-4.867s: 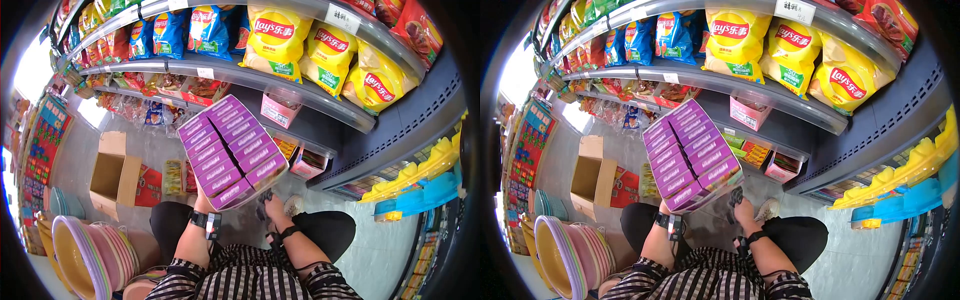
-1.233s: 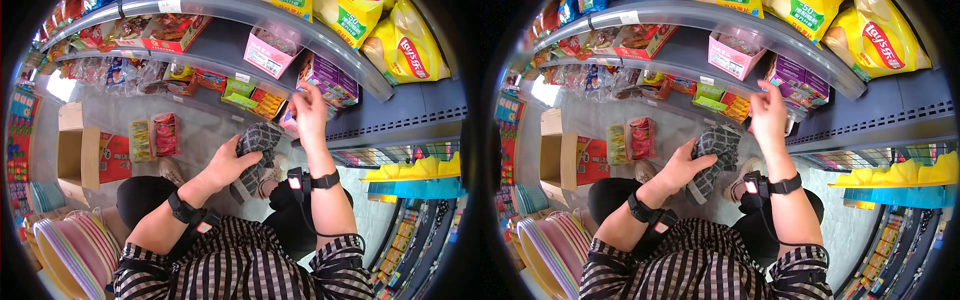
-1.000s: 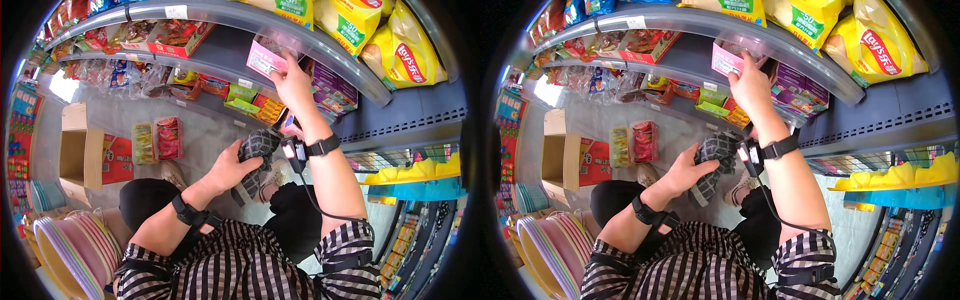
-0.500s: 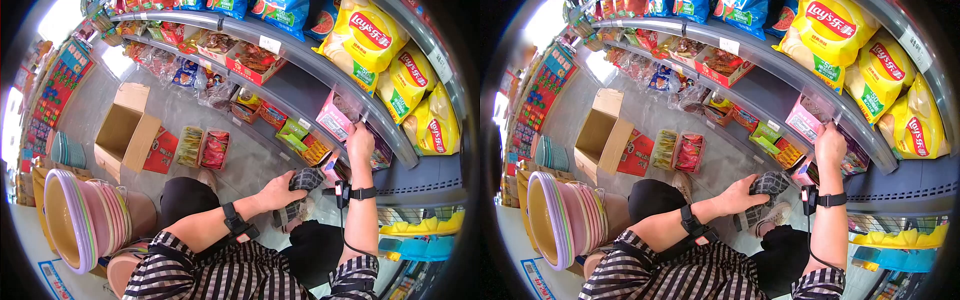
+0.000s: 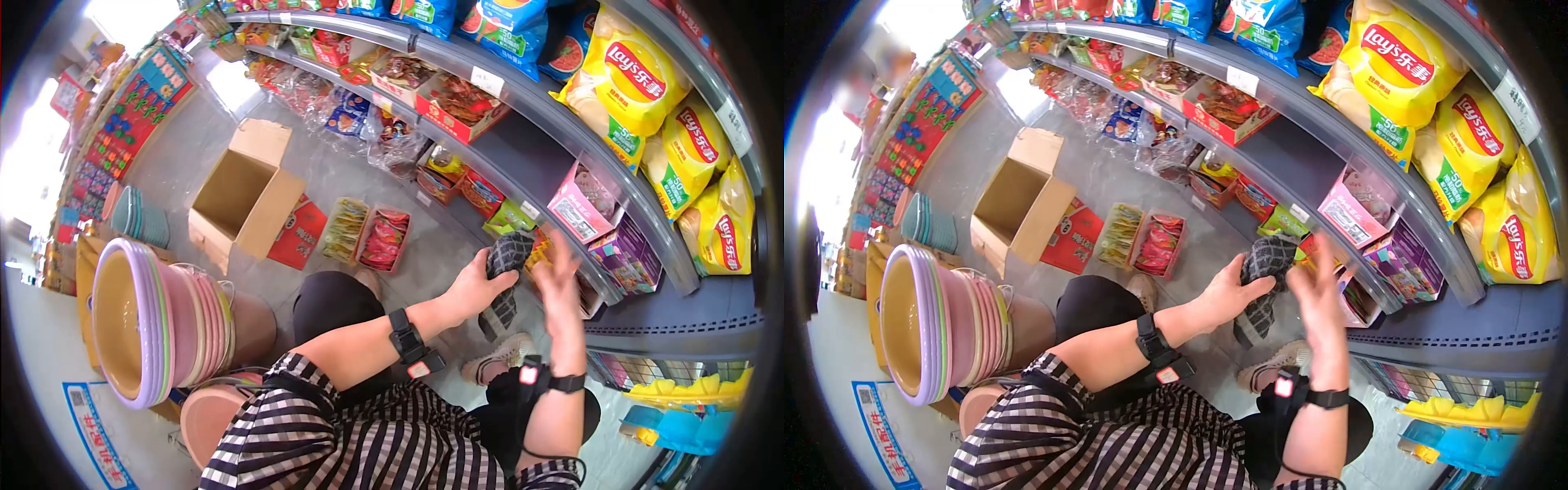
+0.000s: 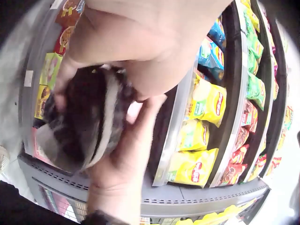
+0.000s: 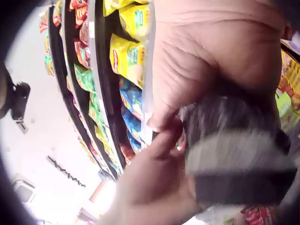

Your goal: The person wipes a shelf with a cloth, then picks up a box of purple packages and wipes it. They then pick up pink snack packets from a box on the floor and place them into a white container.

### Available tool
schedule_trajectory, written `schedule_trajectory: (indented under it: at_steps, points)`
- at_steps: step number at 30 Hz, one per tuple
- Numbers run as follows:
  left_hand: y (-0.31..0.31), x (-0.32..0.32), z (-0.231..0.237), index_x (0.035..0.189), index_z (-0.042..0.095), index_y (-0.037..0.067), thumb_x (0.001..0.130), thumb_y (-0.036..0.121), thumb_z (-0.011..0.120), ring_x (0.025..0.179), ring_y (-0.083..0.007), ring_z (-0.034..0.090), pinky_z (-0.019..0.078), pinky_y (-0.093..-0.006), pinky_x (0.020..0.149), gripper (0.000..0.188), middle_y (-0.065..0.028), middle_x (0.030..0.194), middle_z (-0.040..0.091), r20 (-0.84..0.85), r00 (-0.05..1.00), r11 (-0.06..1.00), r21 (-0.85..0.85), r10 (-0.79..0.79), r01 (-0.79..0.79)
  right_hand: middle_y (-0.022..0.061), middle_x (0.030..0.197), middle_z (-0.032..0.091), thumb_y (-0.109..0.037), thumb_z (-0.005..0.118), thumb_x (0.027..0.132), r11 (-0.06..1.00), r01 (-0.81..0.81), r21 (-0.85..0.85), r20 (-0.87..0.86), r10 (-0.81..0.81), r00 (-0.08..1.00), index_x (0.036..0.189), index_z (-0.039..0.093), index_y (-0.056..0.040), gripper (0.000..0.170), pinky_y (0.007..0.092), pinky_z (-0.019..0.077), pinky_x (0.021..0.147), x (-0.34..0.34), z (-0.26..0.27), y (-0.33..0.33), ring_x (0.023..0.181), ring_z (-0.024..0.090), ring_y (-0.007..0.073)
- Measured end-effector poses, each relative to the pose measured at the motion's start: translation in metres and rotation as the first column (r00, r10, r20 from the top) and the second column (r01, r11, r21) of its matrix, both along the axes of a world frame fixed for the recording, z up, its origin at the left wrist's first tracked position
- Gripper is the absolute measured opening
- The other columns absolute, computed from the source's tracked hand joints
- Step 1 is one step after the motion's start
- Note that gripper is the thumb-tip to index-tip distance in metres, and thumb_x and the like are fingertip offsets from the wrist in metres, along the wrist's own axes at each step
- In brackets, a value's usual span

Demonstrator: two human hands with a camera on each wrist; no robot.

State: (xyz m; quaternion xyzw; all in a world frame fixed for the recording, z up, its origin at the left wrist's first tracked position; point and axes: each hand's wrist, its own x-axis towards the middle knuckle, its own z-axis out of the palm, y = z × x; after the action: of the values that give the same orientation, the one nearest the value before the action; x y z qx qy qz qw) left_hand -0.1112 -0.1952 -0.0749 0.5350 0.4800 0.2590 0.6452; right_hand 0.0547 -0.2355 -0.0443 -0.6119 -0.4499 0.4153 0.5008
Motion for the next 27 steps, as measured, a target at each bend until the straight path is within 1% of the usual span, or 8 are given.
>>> schedule_trajectory:
  at_steps: [2, 4, 8, 12, 17, 21, 24, 27]
  points:
    - [0.003, 0.002, -0.024, 0.130, 0.044, -0.004, 0.090, 0.022, 0.057, 0.092, -0.0168, 0.061, 0.0522, -0.0311, 0.077, 0.049, -0.0120, 0.107, 0.062, 0.036, 0.995, 0.995, 0.046, -0.095, 0.093, 0.0155, 0.143, 0.038, -0.023, 0.067, 0.086, 0.997, -0.079, -0.026, -0.101, 0.076, 0.992, 0.149, 0.019, -0.0031, 0.082, 0.0329, 0.0343, 0.105, -0.023, -0.028, -0.007, 0.129, 0.040, 0.0224]
    - [0.016, -0.019, 0.036, 0.127, 0.047, -0.004, 0.093, 0.020, 0.050, 0.087, -0.0171, 0.063, 0.0555, -0.0311, 0.066, 0.042, -0.0123, 0.101, 0.063, 0.168, 0.955, 0.930, -0.239, -0.244, 0.280, 0.0128, 0.132, 0.049, -0.019, 0.069, 0.083, 0.984, -0.022, -0.178, -0.345, -0.042, 0.938, 0.144, 0.033, -0.0024, 0.072, 0.0317, 0.0407, 0.098, -0.033, -0.030, -0.012, 0.117, 0.050, 0.0200]
    - [0.051, -0.041, 0.069, 0.117, 0.057, -0.006, 0.091, 0.027, 0.054, 0.077, -0.0186, 0.066, 0.0559, -0.0313, 0.061, 0.042, -0.0146, 0.094, 0.066, -0.196, 0.771, 0.795, -0.130, -0.606, 0.592, 0.0083, 0.115, 0.060, -0.015, 0.072, 0.080, 0.949, -0.206, -0.240, -0.470, 0.073, 0.880, 0.131, 0.049, -0.0022, 0.058, 0.0305, 0.0470, 0.087, -0.025, -0.034, -0.006, 0.100, 0.058, 0.0166]
    - [0.106, -0.093, 0.090, 0.109, 0.063, -0.003, 0.090, 0.024, 0.055, 0.075, -0.0150, 0.065, 0.0535, -0.0292, 0.062, 0.034, -0.0089, 0.091, 0.067, -0.355, 0.877, 0.908, 0.142, -0.324, 0.394, 0.0063, 0.104, 0.064, -0.014, 0.073, 0.077, 0.934, -0.159, -0.320, -0.407, 0.016, 0.913, 0.122, 0.054, -0.0015, 0.050, 0.0314, 0.0508, 0.078, -0.035, -0.031, 0.011, 0.089, 0.061, 0.0159]
    - [0.169, -0.197, -0.044, 0.080, 0.067, -0.003, 0.081, 0.020, 0.059, 0.063, -0.0177, 0.063, 0.0530, -0.0340, 0.064, 0.024, -0.0132, 0.067, 0.064, -0.363, 0.922, 0.989, 0.098, 0.135, -0.107, 0.0085, 0.103, 0.065, -0.015, 0.074, 0.076, 0.863, -0.145, -0.484, -0.208, 0.048, 0.977, 0.122, 0.053, -0.0007, 0.052, 0.0332, 0.0517, 0.077, -0.021, -0.112, 0.026, 0.087, 0.063, 0.0191]
    - [0.157, -0.245, -0.142, 0.081, 0.066, -0.004, 0.085, 0.016, 0.058, 0.057, -0.0177, 0.063, 0.0507, -0.0347, 0.054, 0.022, -0.0161, 0.066, 0.064, -0.801, 0.589, 0.990, 0.143, 0.106, 0.017, 0.0111, 0.103, 0.065, -0.016, 0.074, 0.075, 0.767, -0.169, -0.619, -0.147, 0.099, 0.984, 0.121, 0.053, -0.0001, 0.052, 0.0351, 0.0523, 0.077, -0.018, -0.167, 0.029, 0.088, 0.064, 0.0213]
    - [0.143, -0.279, -0.228, 0.087, 0.068, -0.001, 0.081, 0.018, 0.061, 0.063, -0.0261, 0.066, 0.0522, -0.0394, 0.060, 0.021, -0.0217, 0.075, 0.066, -0.811, 0.583, 0.970, 0.175, 0.045, 0.169, 0.0132, 0.104, 0.065, -0.019, 0.075, 0.073, 0.705, -0.175, -0.687, -0.129, 0.118, 0.985, 0.122, 0.052, 0.0000, 0.058, 0.0359, 0.0515, 0.080, -0.019, -0.204, 0.028, 0.092, 0.064, 0.0240]
    - [0.119, -0.244, -0.199, 0.095, 0.069, 0.004, 0.079, 0.019, 0.063, 0.076, -0.0335, 0.067, 0.0526, -0.0410, 0.070, 0.023, -0.0202, 0.083, 0.068, -0.767, 0.632, 0.940, 0.124, -0.112, 0.317, 0.0200, 0.111, 0.063, -0.028, 0.075, 0.069, 0.677, -0.148, -0.721, 0.095, 0.308, 0.947, 0.128, 0.047, -0.0007, 0.071, 0.0383, 0.0475, 0.090, -0.026, -0.222, 0.027, 0.102, 0.062, 0.0325]
